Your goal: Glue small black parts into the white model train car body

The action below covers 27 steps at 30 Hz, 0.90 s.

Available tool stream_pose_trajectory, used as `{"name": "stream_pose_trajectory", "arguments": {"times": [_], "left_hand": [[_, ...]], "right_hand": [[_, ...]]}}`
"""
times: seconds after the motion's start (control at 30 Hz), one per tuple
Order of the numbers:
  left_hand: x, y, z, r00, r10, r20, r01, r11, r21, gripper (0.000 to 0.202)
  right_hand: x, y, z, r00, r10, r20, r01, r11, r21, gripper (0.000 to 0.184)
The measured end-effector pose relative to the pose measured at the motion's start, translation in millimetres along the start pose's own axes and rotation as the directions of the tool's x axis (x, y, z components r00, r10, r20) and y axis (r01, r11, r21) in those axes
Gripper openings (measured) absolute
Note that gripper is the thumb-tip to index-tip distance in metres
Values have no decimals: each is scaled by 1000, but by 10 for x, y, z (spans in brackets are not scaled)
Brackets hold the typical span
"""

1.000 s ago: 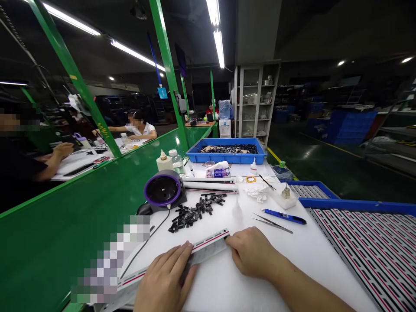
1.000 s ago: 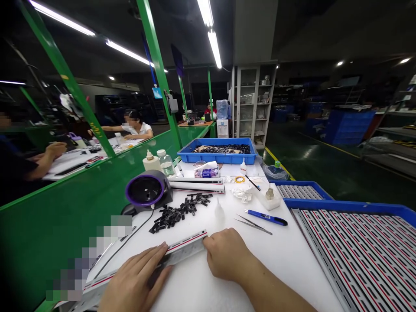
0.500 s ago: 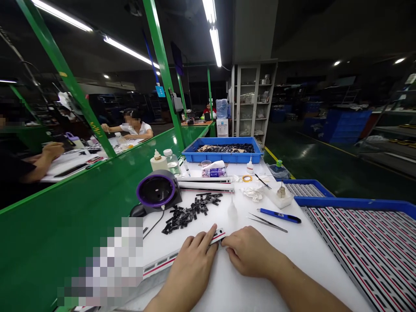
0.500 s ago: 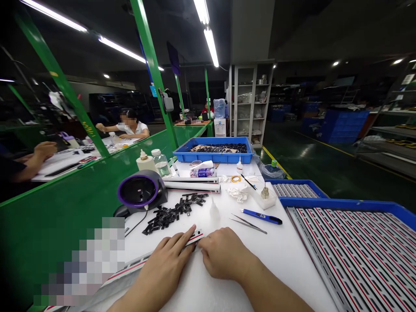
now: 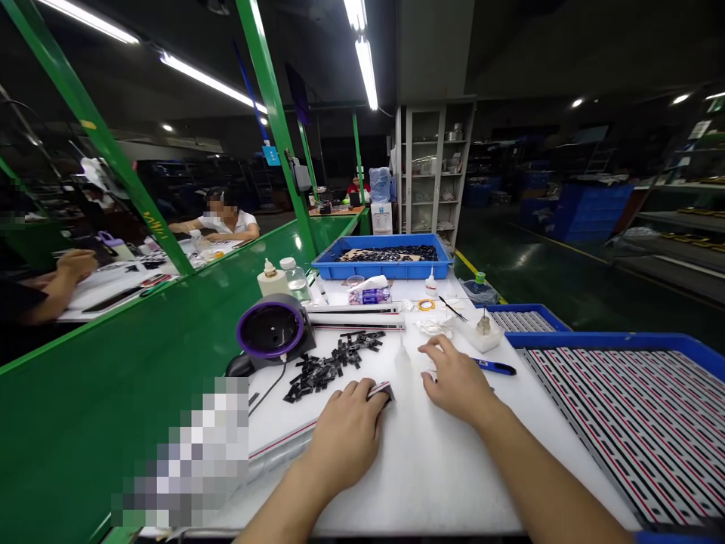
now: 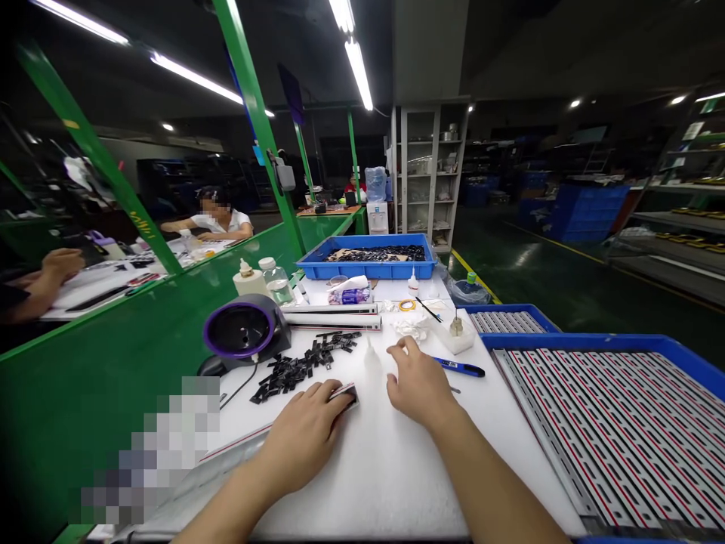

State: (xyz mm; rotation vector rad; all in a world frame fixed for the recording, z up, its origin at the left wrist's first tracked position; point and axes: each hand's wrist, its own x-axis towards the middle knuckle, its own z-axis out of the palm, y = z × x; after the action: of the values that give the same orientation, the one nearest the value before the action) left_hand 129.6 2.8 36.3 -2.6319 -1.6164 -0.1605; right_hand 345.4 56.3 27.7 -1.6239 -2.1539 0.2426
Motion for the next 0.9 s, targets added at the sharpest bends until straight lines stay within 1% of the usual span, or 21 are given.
{"name": "stream_pose_trajectory", "arguments": {"times": [0.07,0.13,0.2,0.27,0.33,0.4,0.43,0.5,0.53,0.6,0.67,0.73,0.77,0.8,0.83,0.9], "left_hand": [[13,-2,19,1000,-17,-11,17,999,-27,36],[22,-14,31,1000,-15,-5,15,998,-56,36],[28,-26,30,1000,-15,12,16,996,-83,36],[30,-34,23,999,-22,25,25,995,-101,36],[27,-37,21,999,-30,28,33,993,-110,36],[19,-36,34,999,-30,25,33,993,-115,35],[16,-34,44,999,-30,24,32,993,-115,35],[10,-30,68,999,-34,19,36,993,-109,35],[9,-29,80,999,-37,17,38,994,-104,35],[14,-29,97,999,-40,16,41,994,-96,36],[25,-33,104,999,-42,20,44,995,-90,36],[40,-39,103,998,-46,31,49,995,-88,36],[48,-42,101,998,-48,35,51,995,-88,36],[55,-45,99,998,-50,39,53,995,-89,36],[61,-47,96,998,-51,41,55,994,-91,36],[71,-53,87,998,-54,41,58,994,-98,36]], "right_hand": [[83,-35,-91,999,31,-6,-30,992,123,39],[181,-73,-119,999,10,36,-17,982,187,47],[272,-103,-50,996,-47,79,33,986,166,61],[342,-117,101,992,-93,91,78,984,158,68],[388,-114,275,992,-92,89,72,976,206,64],[415,-98,400,995,-69,75,48,967,252,51],[421,-87,430,995,-62,72,41,964,264,44],[420,-60,422,995,-67,74,44,960,278,36],[413,-46,391,995,-69,68,46,955,294,37],[392,-22,301,998,-60,22,49,936,349,44],[370,-8,216,997,-37,-63,61,897,438,50],[353,-7,164,993,4,-121,68,811,581,52],[346,-11,150,991,33,-131,64,742,667,52],[338,-16,141,989,64,-130,57,652,756,52],[330,-20,134,989,89,-117,51,538,841,50],[307,-23,113,991,103,-81,53,254,966,41]]}}
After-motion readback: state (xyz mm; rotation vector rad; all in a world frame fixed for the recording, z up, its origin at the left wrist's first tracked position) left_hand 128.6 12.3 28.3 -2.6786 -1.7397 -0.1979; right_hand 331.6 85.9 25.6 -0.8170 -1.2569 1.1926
